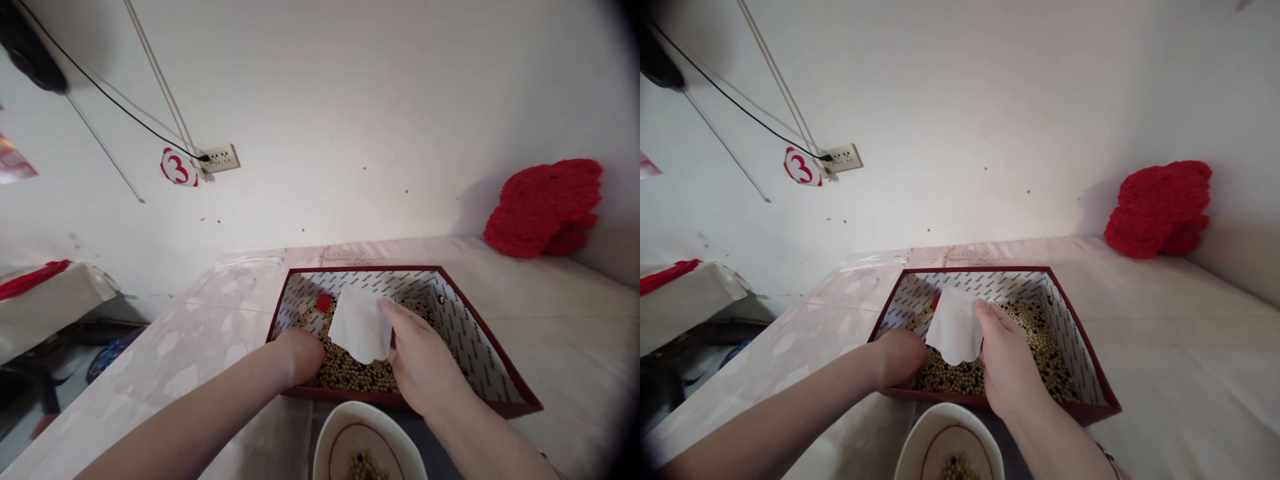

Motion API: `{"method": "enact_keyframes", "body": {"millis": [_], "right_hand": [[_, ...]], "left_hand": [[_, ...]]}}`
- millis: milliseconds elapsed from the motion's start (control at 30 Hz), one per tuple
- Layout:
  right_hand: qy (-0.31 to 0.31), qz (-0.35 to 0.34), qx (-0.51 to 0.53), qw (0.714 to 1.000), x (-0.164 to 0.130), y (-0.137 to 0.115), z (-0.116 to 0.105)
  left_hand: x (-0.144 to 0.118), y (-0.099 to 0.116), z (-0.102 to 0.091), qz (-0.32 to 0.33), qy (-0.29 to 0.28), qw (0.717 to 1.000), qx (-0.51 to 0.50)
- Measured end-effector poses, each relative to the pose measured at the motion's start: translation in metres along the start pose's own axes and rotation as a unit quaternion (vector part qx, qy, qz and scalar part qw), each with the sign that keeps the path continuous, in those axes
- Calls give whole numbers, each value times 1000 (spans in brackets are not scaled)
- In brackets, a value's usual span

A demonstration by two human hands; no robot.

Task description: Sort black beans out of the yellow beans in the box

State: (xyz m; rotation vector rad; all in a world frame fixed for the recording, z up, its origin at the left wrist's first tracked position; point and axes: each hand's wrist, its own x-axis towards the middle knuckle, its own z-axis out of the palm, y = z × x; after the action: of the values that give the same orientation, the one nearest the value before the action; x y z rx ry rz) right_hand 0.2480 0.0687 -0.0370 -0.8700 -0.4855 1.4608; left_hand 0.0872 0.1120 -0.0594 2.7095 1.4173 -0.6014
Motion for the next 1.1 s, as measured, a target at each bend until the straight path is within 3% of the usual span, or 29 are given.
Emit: {"method": "enact_keyframes", "body": {"millis": [167, 333, 433, 500, 600, 667, 800, 1100], "right_hand": [[-3, 0, -5, 1000, 1, 1, 0], [1, -7, -1, 1000, 2, -1, 0], [-7, -11, 8, 1000, 4, -1, -1], [-20, -11, 5, 1000, 4, -1, -1], [-49, 4, -16, 999, 3, 1, -1], [-73, 14, -32, 997, 1, 3, -2], [-107, 26, -43, 993, -1, 7, -3], [-69, 36, -47, 996, 2, 11, -4]], "left_hand": [[2, 3, -4, -22, -31, 999, -1], [-5, -3, -21, -53, 36, 998, -27], [-22, -4, -35, -85, 138, 985, -54], [-36, 2, -41, -114, 257, 953, -109], [-50, 22, -41, -85, 492, 840, -213], [-51, 37, -38, -35, 568, 793, -218], [-39, 50, -32, -4, 554, 808, -201], [-29, 39, -27, 6, 520, 824, -225]]}}
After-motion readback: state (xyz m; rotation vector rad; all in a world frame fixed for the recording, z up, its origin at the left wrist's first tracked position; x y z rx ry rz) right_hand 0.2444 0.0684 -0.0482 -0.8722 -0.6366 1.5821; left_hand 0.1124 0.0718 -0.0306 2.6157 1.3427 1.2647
